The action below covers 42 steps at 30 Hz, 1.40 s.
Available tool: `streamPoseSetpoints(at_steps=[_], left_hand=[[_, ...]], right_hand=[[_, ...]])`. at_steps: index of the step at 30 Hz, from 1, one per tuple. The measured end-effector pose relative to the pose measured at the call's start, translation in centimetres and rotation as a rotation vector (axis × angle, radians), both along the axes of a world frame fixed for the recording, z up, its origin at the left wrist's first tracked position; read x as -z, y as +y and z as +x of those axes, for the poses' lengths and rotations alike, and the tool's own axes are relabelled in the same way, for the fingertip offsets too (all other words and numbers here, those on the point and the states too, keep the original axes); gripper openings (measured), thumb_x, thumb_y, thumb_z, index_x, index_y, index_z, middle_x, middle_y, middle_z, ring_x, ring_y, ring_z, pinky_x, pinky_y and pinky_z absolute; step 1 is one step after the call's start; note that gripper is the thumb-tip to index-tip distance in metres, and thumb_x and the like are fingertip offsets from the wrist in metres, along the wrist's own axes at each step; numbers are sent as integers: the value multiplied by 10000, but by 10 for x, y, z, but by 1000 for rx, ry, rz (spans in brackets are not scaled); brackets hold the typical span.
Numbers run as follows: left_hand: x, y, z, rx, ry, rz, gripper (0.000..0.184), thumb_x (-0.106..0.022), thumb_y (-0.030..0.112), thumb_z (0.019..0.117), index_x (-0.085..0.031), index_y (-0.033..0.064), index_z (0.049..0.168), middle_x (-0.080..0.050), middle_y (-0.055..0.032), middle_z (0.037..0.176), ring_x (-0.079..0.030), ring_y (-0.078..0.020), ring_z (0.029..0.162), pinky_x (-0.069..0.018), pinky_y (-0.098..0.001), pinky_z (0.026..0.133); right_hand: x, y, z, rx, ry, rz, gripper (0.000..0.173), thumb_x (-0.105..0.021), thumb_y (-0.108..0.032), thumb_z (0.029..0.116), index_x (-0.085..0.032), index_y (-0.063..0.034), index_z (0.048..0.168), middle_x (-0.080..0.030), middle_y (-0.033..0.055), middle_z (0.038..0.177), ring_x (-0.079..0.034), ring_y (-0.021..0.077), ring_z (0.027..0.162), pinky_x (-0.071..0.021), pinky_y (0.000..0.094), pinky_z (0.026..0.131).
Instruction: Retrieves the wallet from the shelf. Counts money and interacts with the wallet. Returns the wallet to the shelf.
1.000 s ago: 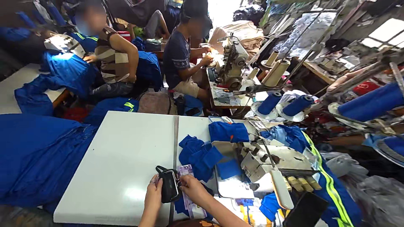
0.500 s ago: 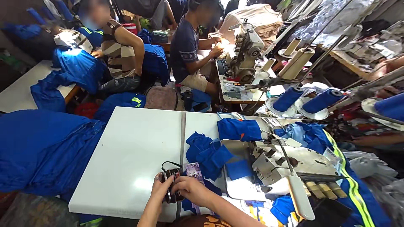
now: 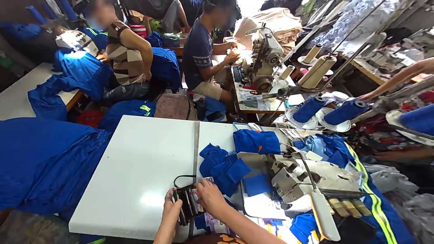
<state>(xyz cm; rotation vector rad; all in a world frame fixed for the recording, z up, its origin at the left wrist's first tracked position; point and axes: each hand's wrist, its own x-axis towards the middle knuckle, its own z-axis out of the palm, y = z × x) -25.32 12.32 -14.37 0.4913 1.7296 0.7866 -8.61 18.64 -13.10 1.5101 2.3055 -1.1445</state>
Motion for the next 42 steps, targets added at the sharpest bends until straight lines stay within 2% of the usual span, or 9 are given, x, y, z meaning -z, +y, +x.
streamPoseSetpoints(at_steps=[6,14,16,22,25,28,33,38,42], left_hand=[[5,-3,1,-30,-17,37,691,-598,76,919,-330,19,1554,-465,-252,1497,-513,-355,1334,-468,-537,1045],[11,-5,-1,-93,-66,43,683,-622,137,961,-311,10,1557,-468,-266,1487,-526,-364,1313,-475,-542,1031],[12,-5,-1,-91,-70,54,682,-624,132,959,-313,3,1552,-476,-271,1475,-533,-363,1299,-477,-537,1026],[13,-5,-9,-74,-106,3,742,-659,145,933,-291,50,1569,-486,-264,1466,-559,-375,1263,-503,-555,977],[9,-3,-17,-14,-95,-9,751,-678,165,940,-284,46,1569,-495,-267,1456,-566,-376,1262,-505,-554,992],[7,-2,-23,22,-35,-1,736,-685,242,972,-297,14,1555,-496,-265,1458,-547,-362,1294,-479,-541,1037],[3,2,-23,22,8,46,671,-646,174,997,-310,-18,1545,-488,-262,1474,-524,-337,1329,-448,-501,1079],[7,-1,-22,60,151,86,636,-620,204,1019,-338,-24,1541,-505,-270,1467,-514,-362,1353,-419,-532,1109],[-3,1,-20,225,393,26,611,-570,299,1050,-367,12,1550,-571,-245,1416,-561,-391,1314,-426,-575,1100]], right_hand=[[-2,7,2,286,251,-115,235,-708,-201,931,-703,-17,1077,-634,176,1163,-622,293,1078,-509,444,963],[-20,-3,4,428,433,119,208,-571,-137,1013,-668,-8,1146,-713,126,1026,-698,205,964,-561,369,907],[-20,-1,6,453,495,169,236,-583,-104,1004,-678,-12,1200,-720,126,1072,-701,194,998,-564,349,937],[-37,8,29,604,497,127,375,-727,-144,910,-679,-85,1278,-709,89,1006,-684,152,842,-583,323,800],[-43,2,44,488,471,255,228,-763,-190,886,-740,-31,1048,-689,96,960,-666,159,844,-577,318,796],[-50,-8,56,198,326,292,235,-761,-228,894,-716,1,909,-671,164,934,-670,302,913,-563,461,851],[-50,-25,67,56,207,99,174,-697,-138,949,-675,16,1028,-644,206,1109,-682,331,941,-574,482,817],[-56,-31,72,230,343,33,161,-634,-42,967,-690,19,1104,-714,156,1045,-707,236,956,-570,390,908],[-53,-34,75,283,459,172,293,-697,14,883,-706,-17,1175,-699,135,1044,-690,199,953,-584,333,880]])
